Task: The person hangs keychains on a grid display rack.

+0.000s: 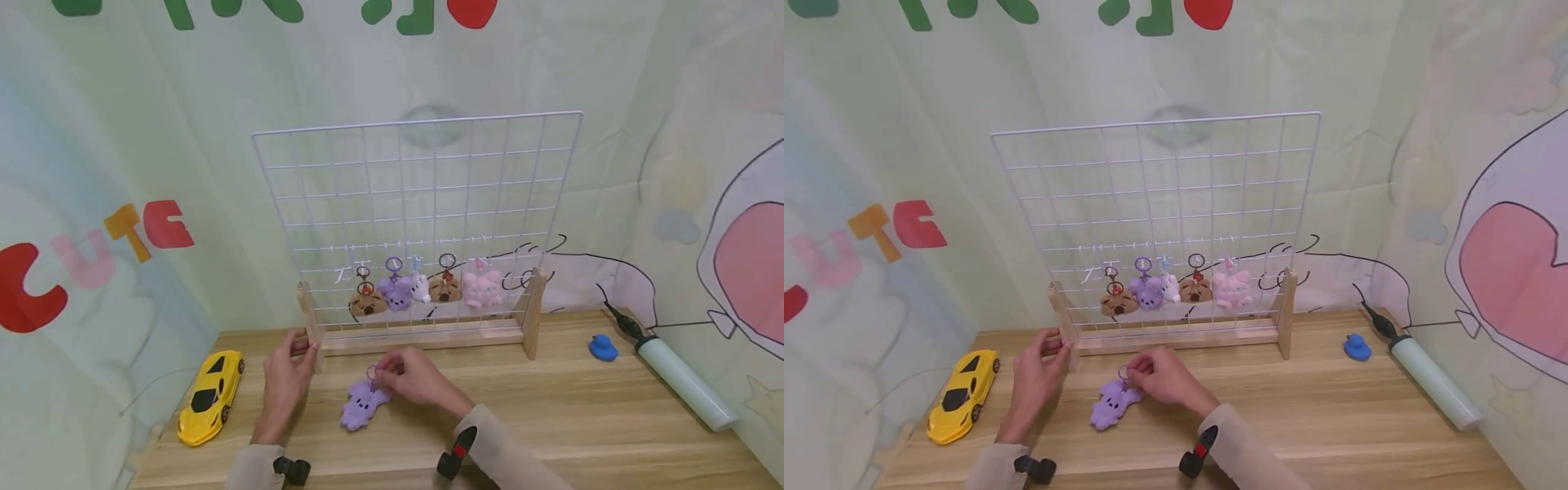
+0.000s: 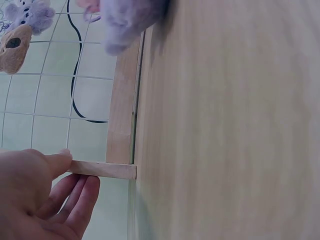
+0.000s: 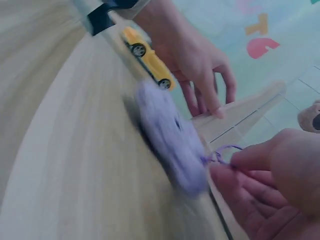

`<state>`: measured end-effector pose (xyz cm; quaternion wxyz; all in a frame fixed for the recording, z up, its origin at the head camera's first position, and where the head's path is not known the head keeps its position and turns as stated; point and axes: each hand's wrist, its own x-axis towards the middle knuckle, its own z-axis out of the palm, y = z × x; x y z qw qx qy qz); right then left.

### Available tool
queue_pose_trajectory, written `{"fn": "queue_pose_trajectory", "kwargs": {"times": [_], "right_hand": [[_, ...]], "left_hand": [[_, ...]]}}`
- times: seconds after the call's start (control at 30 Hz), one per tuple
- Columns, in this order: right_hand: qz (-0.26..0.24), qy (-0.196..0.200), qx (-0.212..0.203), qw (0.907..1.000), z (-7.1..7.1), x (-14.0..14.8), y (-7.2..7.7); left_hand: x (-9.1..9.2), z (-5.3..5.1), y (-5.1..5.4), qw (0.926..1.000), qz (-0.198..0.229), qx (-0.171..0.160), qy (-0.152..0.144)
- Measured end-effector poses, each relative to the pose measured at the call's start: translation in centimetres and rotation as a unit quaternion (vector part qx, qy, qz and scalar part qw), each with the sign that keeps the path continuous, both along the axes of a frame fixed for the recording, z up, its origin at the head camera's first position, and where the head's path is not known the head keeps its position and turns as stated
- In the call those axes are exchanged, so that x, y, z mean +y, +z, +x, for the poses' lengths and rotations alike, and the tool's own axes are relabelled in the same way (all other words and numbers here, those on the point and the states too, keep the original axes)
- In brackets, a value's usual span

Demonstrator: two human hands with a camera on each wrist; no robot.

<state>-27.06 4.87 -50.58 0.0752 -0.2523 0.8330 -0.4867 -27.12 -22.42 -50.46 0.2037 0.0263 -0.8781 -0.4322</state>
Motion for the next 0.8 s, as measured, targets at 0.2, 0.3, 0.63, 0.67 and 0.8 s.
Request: {"fn": "queue_pose_trajectory", "kwargs": {"times": [0.2,0.3,0.63,0.67,0.8], "right_hand": [[-0.055,-0.035,-0.003,0.9978,0.0,0.1,1.5],[-0.086,-0.039,-0.007,0.9955,0.1,0.3,2.3],[-0.121,-0.048,0.024,0.9913,0.6,0.6,4.6],[-0.126,-0.048,0.026,0.9905,0.6,0.6,4.8],[-0.146,-0.059,0.032,0.9870,1.0,0.0,5.8]], "left_hand": [[-0.1,0.1,0.1,1.0000,0.003,0.000,0.000],[-0.1,0.1,0.1,1.0000,0.003,-0.003,-0.002],[0.0,0.0,0.0,0.9999,0.005,-0.009,-0.004],[0.0,0.0,0.0,1.0000,0.004,-0.008,-0.003],[-0.1,0.0,-0.1,1.0000,0.000,-0.003,-0.002]]}}
